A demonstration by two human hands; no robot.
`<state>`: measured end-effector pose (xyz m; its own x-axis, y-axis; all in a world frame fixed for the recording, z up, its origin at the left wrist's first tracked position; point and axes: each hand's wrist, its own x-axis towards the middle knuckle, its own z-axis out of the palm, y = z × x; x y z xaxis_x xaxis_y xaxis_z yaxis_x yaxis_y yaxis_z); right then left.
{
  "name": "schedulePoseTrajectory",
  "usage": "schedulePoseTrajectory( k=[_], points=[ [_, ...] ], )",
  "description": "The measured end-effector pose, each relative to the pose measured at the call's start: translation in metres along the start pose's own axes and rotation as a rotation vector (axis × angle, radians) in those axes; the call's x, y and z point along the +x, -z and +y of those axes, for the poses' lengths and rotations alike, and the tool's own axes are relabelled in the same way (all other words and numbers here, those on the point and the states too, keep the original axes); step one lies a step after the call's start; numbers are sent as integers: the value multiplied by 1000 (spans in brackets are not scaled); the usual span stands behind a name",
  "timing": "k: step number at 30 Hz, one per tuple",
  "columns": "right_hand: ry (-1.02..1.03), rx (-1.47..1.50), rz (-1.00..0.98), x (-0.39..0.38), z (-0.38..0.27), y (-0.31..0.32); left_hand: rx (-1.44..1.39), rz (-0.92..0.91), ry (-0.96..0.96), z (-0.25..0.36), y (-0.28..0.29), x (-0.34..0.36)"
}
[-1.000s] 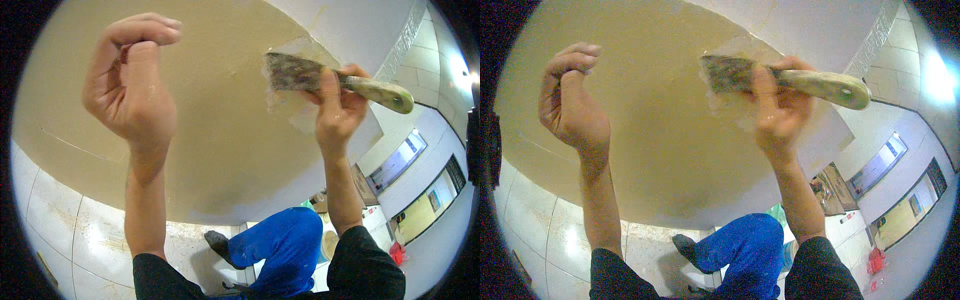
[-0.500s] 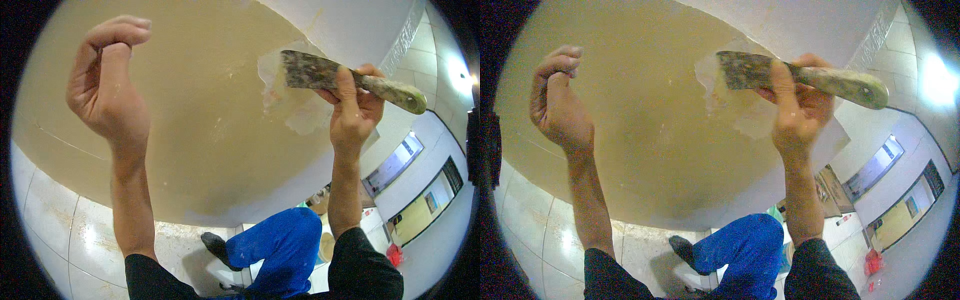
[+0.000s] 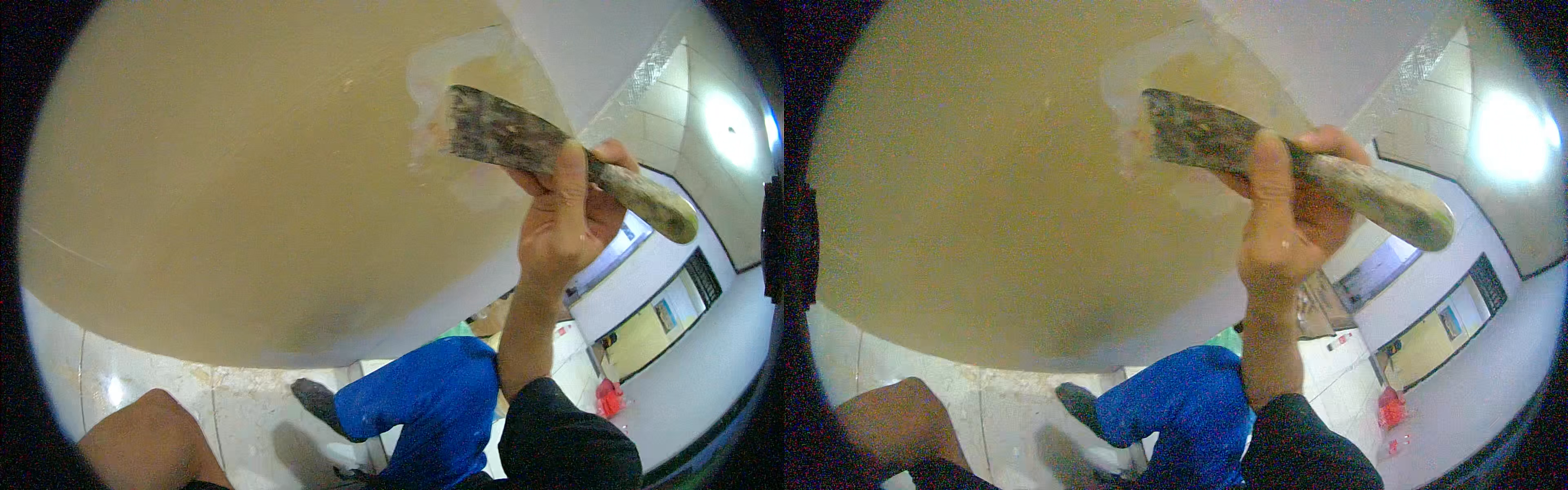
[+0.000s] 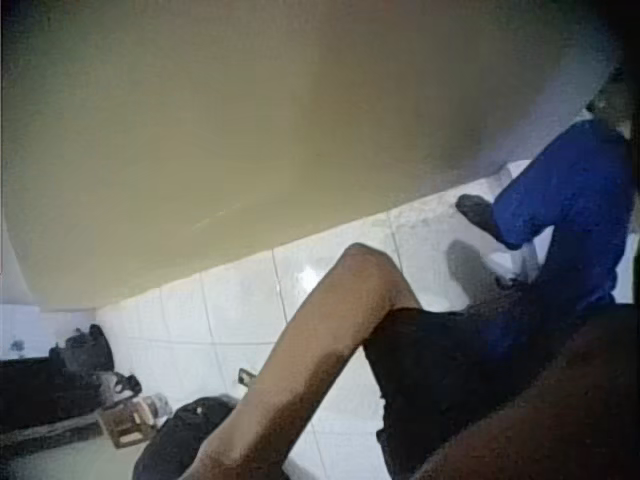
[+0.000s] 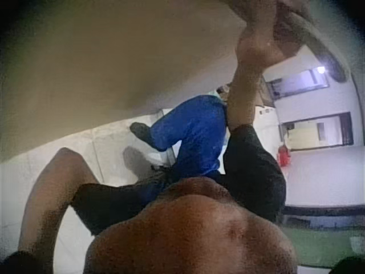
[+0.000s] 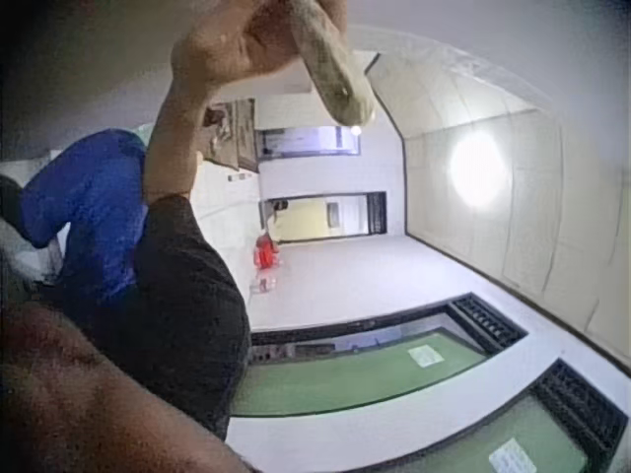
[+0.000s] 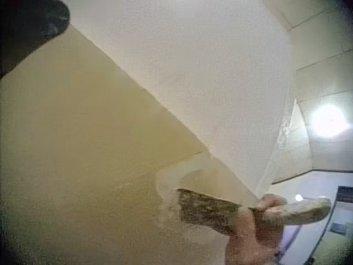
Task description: The person applies plaster to a wall using a putty knife, dips a brush into a bucket, and brushes the wall surface.
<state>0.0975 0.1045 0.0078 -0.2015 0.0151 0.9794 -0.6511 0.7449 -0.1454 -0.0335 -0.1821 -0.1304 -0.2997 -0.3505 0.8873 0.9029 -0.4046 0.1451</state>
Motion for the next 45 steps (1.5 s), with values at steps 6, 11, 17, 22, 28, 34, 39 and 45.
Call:
schedulePoseTrajectory(
  k=[6,11,17,22,28,34,39,45],
  points=[
    [77,142,-8,-9,-7,-3,-15,-83,48,4,-6,-10],
    [47,63,55,-19,15,-22,-41,-122,74,-1,-15,-14],
    [0,153,-103,-12,13,-23,-55,-159,103,-3,-29,-18],
    [20,110,-20,-12,30,-17,-73,-147,119,-5,-26,-23],
    [-4,83,3,-12,21,-17,-111,-157,137,-8,-35,-31],
    [-21,81,-37,-30,30,-49,-128,-152,155,-11,-31,-29],
    [72,254,-103,3,14,-19,-159,-163,149,-7,-33,-32],
    [-118,383,-307,-73,48,-78,-248,-169,172,-10,-41,-30]
  ],
)
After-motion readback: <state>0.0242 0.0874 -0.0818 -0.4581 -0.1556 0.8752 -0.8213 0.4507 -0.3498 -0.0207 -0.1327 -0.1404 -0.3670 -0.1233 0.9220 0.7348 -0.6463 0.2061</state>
